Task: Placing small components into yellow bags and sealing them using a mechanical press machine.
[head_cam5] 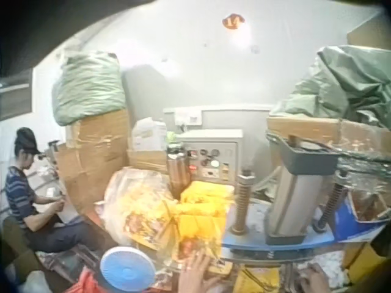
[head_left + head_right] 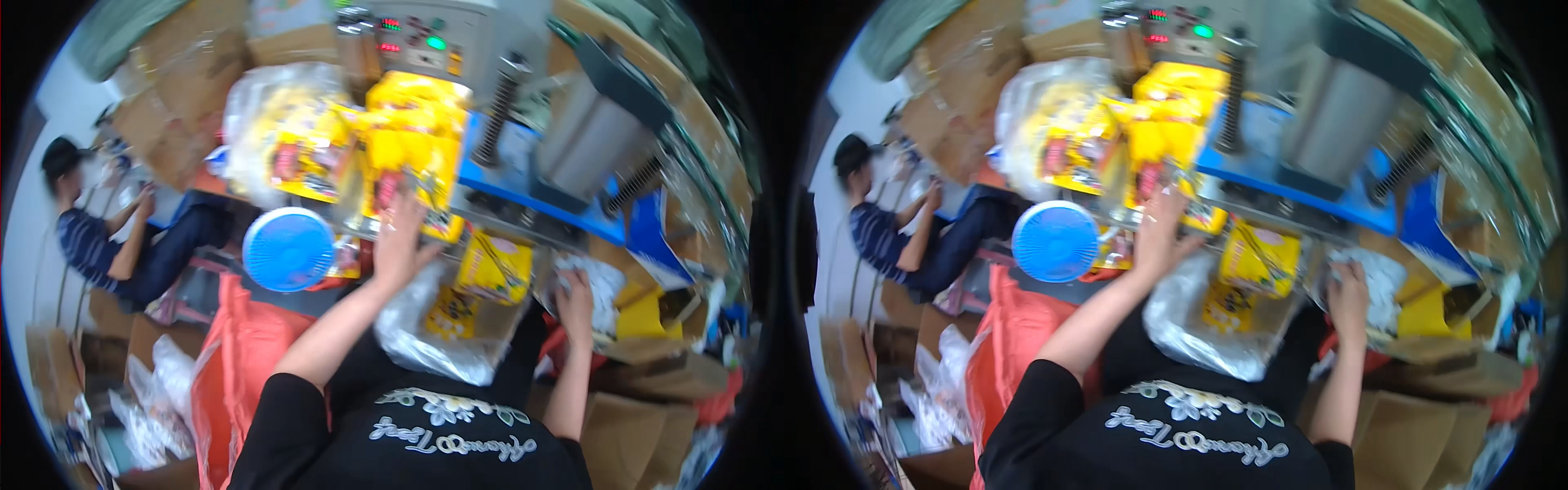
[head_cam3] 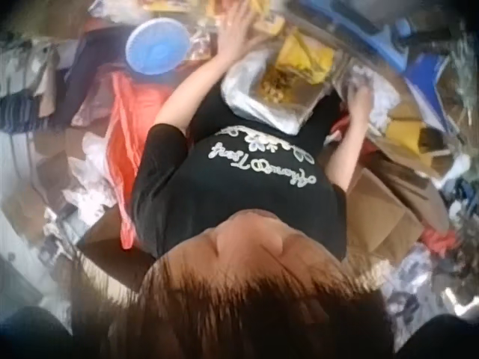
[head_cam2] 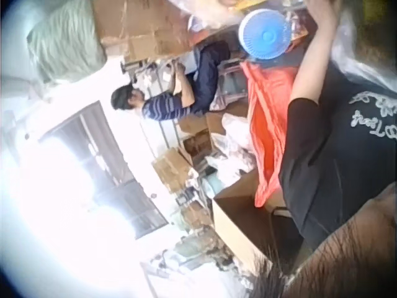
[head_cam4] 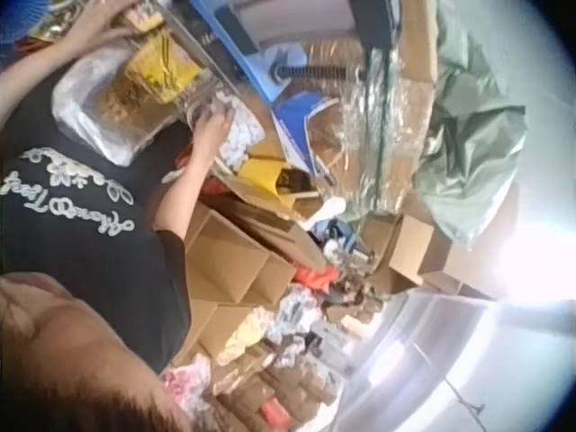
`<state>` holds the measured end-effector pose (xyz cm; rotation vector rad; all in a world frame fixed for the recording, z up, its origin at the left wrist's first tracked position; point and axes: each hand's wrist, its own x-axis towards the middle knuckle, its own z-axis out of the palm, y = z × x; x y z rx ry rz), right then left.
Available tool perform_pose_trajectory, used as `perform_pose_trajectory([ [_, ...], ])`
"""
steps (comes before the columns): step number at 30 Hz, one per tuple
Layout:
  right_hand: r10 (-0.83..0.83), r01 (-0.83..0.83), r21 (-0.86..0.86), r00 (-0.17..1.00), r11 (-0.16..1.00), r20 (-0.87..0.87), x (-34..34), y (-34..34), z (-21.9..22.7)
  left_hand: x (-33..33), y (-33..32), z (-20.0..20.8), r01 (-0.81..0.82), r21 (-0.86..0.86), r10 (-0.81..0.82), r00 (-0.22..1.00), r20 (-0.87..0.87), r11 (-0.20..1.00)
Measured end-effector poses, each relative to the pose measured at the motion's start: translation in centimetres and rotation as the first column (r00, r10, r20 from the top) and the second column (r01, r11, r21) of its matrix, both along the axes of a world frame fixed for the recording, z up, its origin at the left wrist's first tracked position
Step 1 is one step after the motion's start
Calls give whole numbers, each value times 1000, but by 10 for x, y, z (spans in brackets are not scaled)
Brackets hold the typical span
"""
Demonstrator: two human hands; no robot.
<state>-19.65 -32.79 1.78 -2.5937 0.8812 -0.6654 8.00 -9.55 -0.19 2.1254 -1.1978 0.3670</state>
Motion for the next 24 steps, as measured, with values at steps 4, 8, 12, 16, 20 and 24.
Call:
perform_pose_trajectory([
  [4, -77, 77, -28, 997, 997, 17, -41, -30, -32, -10, 18, -24, 60, -77, -57, 997, 47, 995],
  [8, -130, 127, 35, 985, 991, 113, -45, -18, -21, -12, 21, 7, -4, -230, -27, 991, -131, 973],
  [12, -115, -25, 415, 944, 909, 309, -28, -4, -10, -39, 37, 37, 28, -294, -152, 899, -411, 956],
  [16, 72, -286, 499, 912, 818, 403, 4, 48, 38, -70, 25, -2, 62, -342, -293, 672, -680, 937],
  [20, 283, -431, 551, 898, 715, 336, 14, 71, 51, -105, 19, -25, 128, -182, -222, 617, -755, 975],
  [24, 162, -447, 725, 888, 525, 430, 28, 87, 41, -111, 14, -34, 281, -276, -388, 527, -756, 919],
])
